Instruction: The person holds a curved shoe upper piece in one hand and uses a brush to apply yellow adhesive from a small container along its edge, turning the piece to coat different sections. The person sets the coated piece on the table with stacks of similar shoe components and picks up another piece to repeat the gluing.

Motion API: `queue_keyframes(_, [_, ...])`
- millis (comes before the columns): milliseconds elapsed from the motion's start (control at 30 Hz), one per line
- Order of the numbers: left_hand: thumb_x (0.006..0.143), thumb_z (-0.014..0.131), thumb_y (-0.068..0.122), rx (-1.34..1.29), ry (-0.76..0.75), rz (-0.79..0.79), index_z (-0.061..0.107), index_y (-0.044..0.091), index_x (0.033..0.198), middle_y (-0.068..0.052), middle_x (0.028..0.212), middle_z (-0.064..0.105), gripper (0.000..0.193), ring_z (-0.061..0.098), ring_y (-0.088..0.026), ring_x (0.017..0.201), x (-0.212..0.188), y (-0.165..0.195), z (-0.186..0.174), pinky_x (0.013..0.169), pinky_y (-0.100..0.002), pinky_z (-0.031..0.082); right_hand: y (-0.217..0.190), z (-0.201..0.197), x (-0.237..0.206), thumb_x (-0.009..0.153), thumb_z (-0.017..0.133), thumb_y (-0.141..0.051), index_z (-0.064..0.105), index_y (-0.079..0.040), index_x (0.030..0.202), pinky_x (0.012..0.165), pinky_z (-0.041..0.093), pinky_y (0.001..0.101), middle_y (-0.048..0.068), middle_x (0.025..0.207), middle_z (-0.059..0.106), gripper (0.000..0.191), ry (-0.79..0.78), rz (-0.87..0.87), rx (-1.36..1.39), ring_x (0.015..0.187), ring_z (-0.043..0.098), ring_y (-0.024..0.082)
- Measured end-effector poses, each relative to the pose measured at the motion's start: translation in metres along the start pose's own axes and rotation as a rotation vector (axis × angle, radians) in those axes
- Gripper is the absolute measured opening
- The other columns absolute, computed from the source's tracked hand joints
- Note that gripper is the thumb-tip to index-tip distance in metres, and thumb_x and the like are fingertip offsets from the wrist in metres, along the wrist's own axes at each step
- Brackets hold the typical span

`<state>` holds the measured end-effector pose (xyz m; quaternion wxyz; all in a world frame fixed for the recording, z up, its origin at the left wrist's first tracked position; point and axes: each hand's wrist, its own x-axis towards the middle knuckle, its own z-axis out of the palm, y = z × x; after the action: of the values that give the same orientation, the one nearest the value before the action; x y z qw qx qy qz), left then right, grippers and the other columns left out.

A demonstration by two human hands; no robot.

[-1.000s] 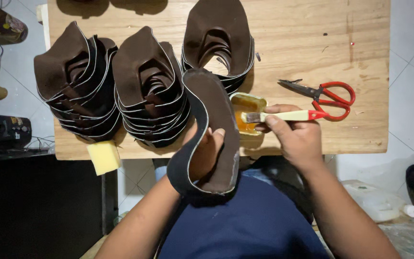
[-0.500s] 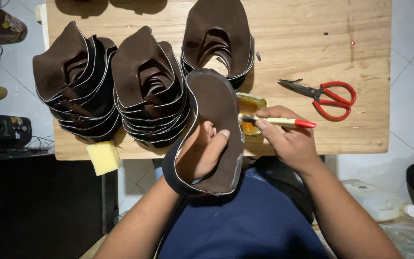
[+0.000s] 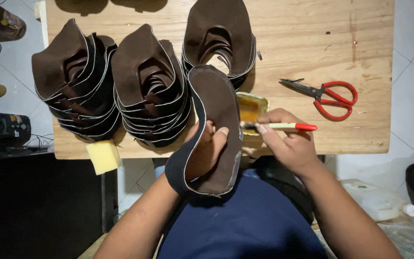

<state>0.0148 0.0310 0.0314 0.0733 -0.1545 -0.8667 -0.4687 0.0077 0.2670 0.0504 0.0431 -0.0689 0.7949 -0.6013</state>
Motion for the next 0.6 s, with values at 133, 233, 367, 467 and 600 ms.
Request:
queue_keyframes(133, [0.093,0.071,0.015,-0.05,-0.088,-0.136,0.056,-0.003,0.086,-0.02,0.075,0.057,0.025,0.058,-0.034,0.068,0.006,0.008,-0.004,0.065,-0.042,0.048,-0.005,-0.002,0.006,0.098,0.063,-0.006,0.065,0.001,0.113,0.096,0.052,0.03,0.011,0.115,0.068,0.017,0.013,-0.113,0.081,0.107,0.064,0.016])
queue_keyframes(233, [0.092,0.067,0.015,-0.184,-0.196,-0.312,0.059,-0.003,0.095,-0.019,0.078,0.063,0.019,0.063,-0.032,0.071,0.013,0.019,-0.009,0.068,-0.04,0.051,-0.01,-0.001,0.015,0.101,0.063,-0.005,0.064,0.002,0.115,0.105,0.053,0.0343,0.013,0.123,0.066,0.016,0.072,-0.296,0.02,0.118,0.064,0.021])
queue_keyframes(367, [0.091,0.063,0.015,-0.293,-0.286,-0.408,0.06,-0.001,0.104,-0.018,0.083,0.067,0.022,0.067,-0.03,0.077,0.018,0.026,-0.016,0.073,-0.037,0.052,-0.015,-0.001,0.02,0.098,0.064,-0.004,0.065,0.003,0.113,0.104,0.053,0.0359,0.015,0.121,0.067,0.017,0.039,-0.296,0.001,0.116,0.065,0.024])
queue_keyframes(467, [0.092,0.069,0.022,-0.111,-0.239,-0.364,0.061,-0.003,0.093,-0.019,0.08,0.064,0.026,0.064,-0.031,0.075,0.015,0.025,-0.016,0.073,-0.039,0.052,-0.016,-0.002,0.02,0.095,0.065,-0.003,0.064,0.002,0.11,0.102,0.053,0.0364,0.015,0.117,0.068,0.015,-0.012,-0.321,-0.026,0.112,0.067,0.024])
queue_keyframes(600, [0.096,0.067,0.019,-0.074,-0.184,-0.196,0.058,-0.005,0.09,-0.019,0.077,0.059,0.026,0.06,-0.033,0.073,0.012,0.021,-0.013,0.069,-0.042,0.048,-0.014,-0.005,0.016,0.093,0.065,-0.003,0.063,0.002,0.104,0.099,0.054,0.0369,0.015,0.112,0.069,0.012,-0.063,-0.296,-0.041,0.107,0.068,0.024])
